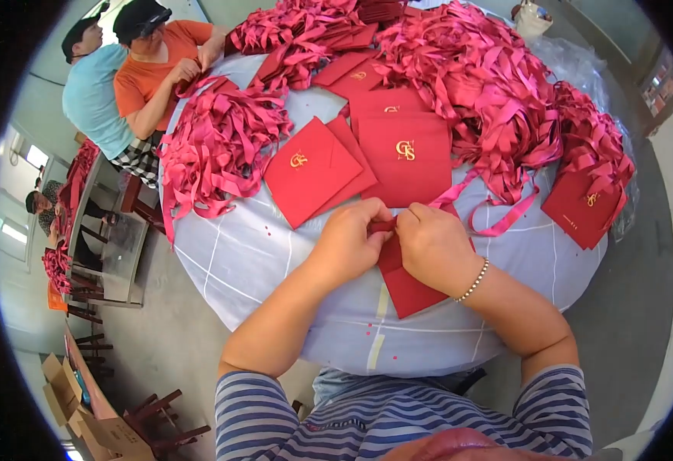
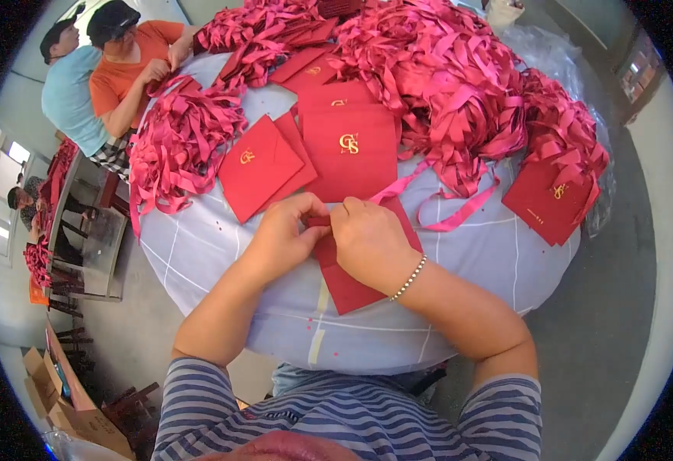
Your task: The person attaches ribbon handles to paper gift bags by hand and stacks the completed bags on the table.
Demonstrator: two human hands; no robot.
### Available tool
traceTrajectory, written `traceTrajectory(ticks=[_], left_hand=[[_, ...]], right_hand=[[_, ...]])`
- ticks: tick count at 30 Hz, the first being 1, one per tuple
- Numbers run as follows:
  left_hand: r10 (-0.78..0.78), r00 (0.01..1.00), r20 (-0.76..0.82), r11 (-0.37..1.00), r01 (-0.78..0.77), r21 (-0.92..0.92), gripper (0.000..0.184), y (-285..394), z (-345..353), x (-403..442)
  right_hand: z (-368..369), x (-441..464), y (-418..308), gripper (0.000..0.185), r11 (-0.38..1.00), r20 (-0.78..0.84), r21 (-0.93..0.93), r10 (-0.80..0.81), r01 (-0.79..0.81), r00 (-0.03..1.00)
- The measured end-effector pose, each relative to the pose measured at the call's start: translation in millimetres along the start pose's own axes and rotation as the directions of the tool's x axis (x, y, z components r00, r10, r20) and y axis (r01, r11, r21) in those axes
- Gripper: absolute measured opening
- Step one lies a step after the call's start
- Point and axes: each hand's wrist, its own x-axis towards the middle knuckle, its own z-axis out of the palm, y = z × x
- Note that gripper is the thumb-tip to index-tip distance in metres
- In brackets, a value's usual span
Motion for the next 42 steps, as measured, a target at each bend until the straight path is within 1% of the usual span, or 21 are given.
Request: traceTrajectory(ticks=[1,3,4,6,9,12,14,16,17,19,20,22,23,24,26,28,30,33,36,38,42], left_hand=[[0.007,1.000,-0.007,1.000,-0.007,0.006,0.019,-1,0,0],[-0.053,0.997,0.058,0.998,0.054,-0.023,0.018,-3,1,1],[-0.042,0.998,0.051,0.999,0.043,-0.018,0.018,-3,2,1],[-0.071,0.996,0.061,0.991,0.077,-0.108,0.017,-2,2,0],[-0.036,0.998,0.057,0.995,0.041,-0.089,0.017,0,1,1],[-0.064,0.996,0.057,0.993,0.069,-0.097,0.016,-3,0,2],[-0.093,0.994,0.061,0.986,0.101,-0.130,0.016,-2,-2,1],[-0.232,0.970,0.067,0.972,0.228,0.063,0.016,11,-6,2],[-0.229,0.971,0.070,0.972,0.225,0.062,0.016,7,-4,2],[-0.072,0.993,0.089,0.988,0.058,0.143,0.015,-3,0,-1],[-0.077,0.993,0.094,0.988,0.063,0.142,0.015,-7,0,-1],[-0.194,0.971,0.137,0.981,0.187,0.058,0.014,-9,-2,1],[-0.200,0.969,0.145,0.980,0.194,0.055,0.014,-15,-2,2],[-0.186,0.976,0.111,0.982,0.190,-0.024,0.014,-21,-1,4],[-0.182,0.981,0.071,0.970,0.190,-0.150,0.014,-28,3,7],[-0.190,0.978,0.083,0.961,0.202,-0.187,0.014,-27,2,7],[-0.196,0.975,0.100,0.951,0.214,-0.224,0.015,-27,0,7],[-0.184,0.975,0.128,0.958,0.207,-0.200,0.016,-25,-2,6],[-0.225,0.957,0.183,0.930,0.267,-0.253,0.019,-22,-8,3],[-0.221,0.937,0.272,0.942,0.277,-0.190,0.016,-20,-13,4],[-0.205,0.936,0.286,0.950,0.260,-0.171,0.012,-14,-15,4]], right_hand=[[2,0,3,0.014,1.000,-0.008,-0.003,-0.007,0.007,1.000],[2,0,9,0.011,0.990,0.039,0.131,0.043,-0.047,0.998],[-1,2,10,0.011,0.991,0.029,0.125,0.037,-0.040,0.999],[-9,5,12,0.009,0.929,0.104,0.315,0.168,-0.192,0.980],[-6,6,18,0.009,0.908,0.094,0.354,0.201,-0.222,0.975],[0,-4,5,0.013,0.996,0.003,0.081,0.026,-0.026,1.000],[1,-3,8,0.012,0.995,-0.009,0.101,0.015,-0.014,1.000],[3,-2,11,0.011,0.993,-0.021,0.119,0.010,-0.007,1.000],[3,-2,13,0.010,0.988,0.000,0.151,0.023,-0.023,1.000],[6,-3,17,0.010,0.981,0.029,0.188,0.042,-0.047,0.999],[8,-4,18,0.011,0.981,0.061,0.191,0.036,-0.047,0.997],[9,-3,18,0.012,0.978,0.099,0.200,0.035,-0.054,0.995],[7,-3,17,0.012,0.960,0.099,0.258,0.082,-0.105,0.992],[3,-3,16,0.012,0.937,0.104,0.313,0.130,-0.157,0.986],[-6,-1,13,0.012,0.907,0.156,0.368,0.156,-0.204,0.975],[-7,0,16,0.012,0.876,0.203,0.413,0.177,-0.248,0.963],[-3,-4,20,0.011,0.896,0.146,0.412,0.116,-0.167,0.982],[0,-5,22,0.011,0.897,0.078,0.427,0.087,-0.112,0.993],[-1,-5,22,0.010,0.858,0.112,0.500,0.071,-0.119,0.991],[1,-5,20,0.009,0.860,0.099,0.502,0.048,-0.092,0.994],[-1,-2,22,0.007,0.836,0.059,0.548,0.013,-0.043,0.998]])
